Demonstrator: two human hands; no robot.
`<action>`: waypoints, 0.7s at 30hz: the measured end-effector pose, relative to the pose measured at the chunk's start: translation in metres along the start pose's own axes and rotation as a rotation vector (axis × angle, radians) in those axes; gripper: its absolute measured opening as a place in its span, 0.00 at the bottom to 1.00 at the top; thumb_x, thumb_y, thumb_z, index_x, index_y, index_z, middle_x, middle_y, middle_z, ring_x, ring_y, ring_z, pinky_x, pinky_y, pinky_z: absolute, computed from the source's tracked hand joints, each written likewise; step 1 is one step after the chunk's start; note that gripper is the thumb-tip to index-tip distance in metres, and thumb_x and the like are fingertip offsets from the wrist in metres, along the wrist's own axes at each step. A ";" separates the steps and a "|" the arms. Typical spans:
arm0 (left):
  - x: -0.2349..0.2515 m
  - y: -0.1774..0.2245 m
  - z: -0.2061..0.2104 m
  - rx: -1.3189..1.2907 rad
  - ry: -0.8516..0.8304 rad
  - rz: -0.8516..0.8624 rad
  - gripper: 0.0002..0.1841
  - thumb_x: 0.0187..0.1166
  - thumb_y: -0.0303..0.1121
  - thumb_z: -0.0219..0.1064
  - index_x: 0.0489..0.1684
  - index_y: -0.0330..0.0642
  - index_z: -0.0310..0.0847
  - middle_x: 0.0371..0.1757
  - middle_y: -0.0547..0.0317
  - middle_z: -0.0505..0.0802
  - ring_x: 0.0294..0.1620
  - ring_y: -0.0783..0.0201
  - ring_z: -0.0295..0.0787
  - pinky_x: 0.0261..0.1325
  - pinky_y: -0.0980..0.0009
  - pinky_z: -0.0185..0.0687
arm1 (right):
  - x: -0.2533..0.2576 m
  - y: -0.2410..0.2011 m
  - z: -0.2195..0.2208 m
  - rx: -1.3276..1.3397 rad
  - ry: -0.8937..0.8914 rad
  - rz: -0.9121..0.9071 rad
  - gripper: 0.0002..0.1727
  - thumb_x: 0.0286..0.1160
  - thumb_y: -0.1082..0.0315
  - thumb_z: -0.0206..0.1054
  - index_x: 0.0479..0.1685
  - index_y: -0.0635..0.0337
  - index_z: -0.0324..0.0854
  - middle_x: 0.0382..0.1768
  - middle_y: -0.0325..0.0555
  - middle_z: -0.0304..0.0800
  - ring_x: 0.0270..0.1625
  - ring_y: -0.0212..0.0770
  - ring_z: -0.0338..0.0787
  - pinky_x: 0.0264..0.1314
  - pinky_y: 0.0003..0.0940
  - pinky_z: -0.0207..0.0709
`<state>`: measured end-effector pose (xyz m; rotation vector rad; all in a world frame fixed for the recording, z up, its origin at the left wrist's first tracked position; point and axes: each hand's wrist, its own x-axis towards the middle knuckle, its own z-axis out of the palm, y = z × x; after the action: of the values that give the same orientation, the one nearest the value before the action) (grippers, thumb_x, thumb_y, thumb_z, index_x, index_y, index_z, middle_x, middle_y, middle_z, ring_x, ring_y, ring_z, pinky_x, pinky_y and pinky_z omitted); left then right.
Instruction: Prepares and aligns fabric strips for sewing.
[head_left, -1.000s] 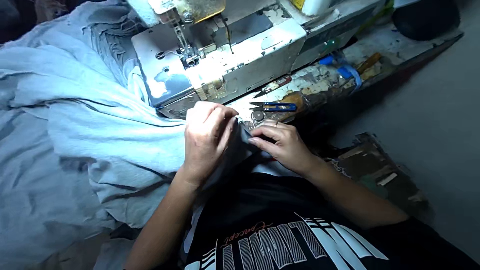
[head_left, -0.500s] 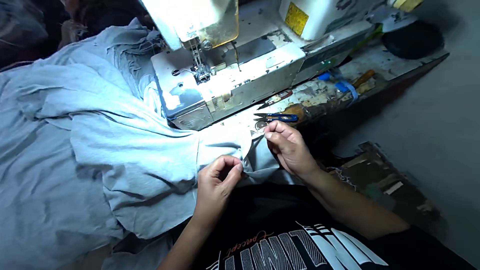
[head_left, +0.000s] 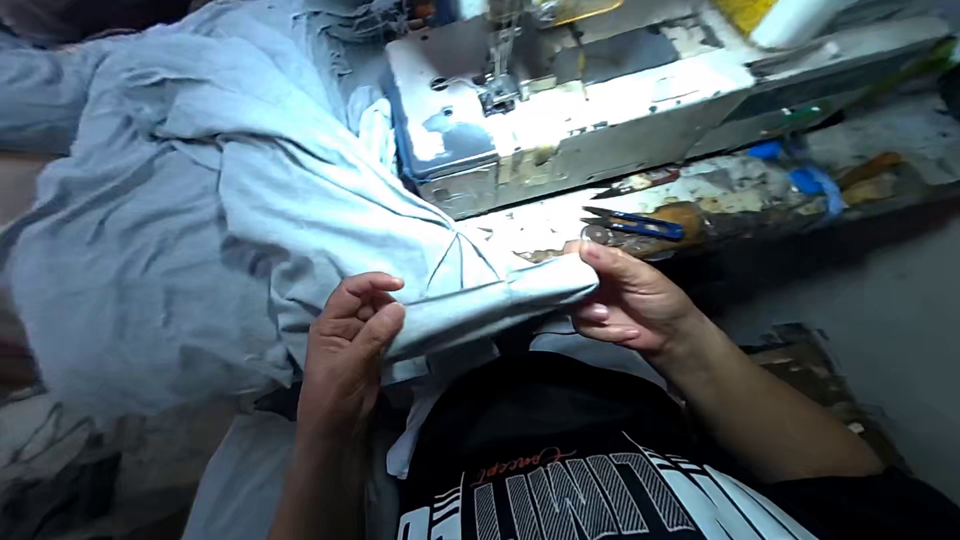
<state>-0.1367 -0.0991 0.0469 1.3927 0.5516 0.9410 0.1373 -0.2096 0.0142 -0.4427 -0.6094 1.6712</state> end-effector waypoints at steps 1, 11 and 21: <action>-0.001 0.003 -0.004 0.083 -0.031 0.069 0.11 0.76 0.36 0.75 0.53 0.57 0.91 0.43 0.76 0.93 0.42 0.81 0.89 0.48 0.84 0.86 | 0.003 -0.002 0.001 -0.067 -0.018 -0.018 0.09 0.88 0.56 0.63 0.42 0.47 0.83 0.26 0.33 0.85 0.18 0.18 0.78 0.15 0.11 0.68; 0.019 -0.013 0.008 0.569 0.137 0.430 0.08 0.82 0.31 0.68 0.48 0.44 0.92 0.52 0.69 0.83 0.54 0.80 0.79 0.57 0.85 0.77 | 0.008 0.009 0.023 -1.122 0.331 -0.565 0.12 0.69 0.76 0.73 0.47 0.55 0.96 0.42 0.31 0.93 0.37 0.19 0.84 0.40 0.14 0.79; 0.222 0.024 0.045 1.209 -0.158 0.443 0.12 0.81 0.40 0.67 0.45 0.44 0.94 0.46 0.51 0.95 0.53 0.55 0.91 0.57 0.49 0.81 | 0.064 -0.034 0.009 -0.443 0.389 -0.208 0.19 0.92 0.67 0.46 0.35 0.57 0.82 0.25 0.40 0.90 0.22 0.29 0.88 0.25 0.23 0.84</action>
<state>0.0148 0.0539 0.1200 2.7342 0.7465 0.8240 0.1465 -0.1439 0.0450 -0.9639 -0.7056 1.2028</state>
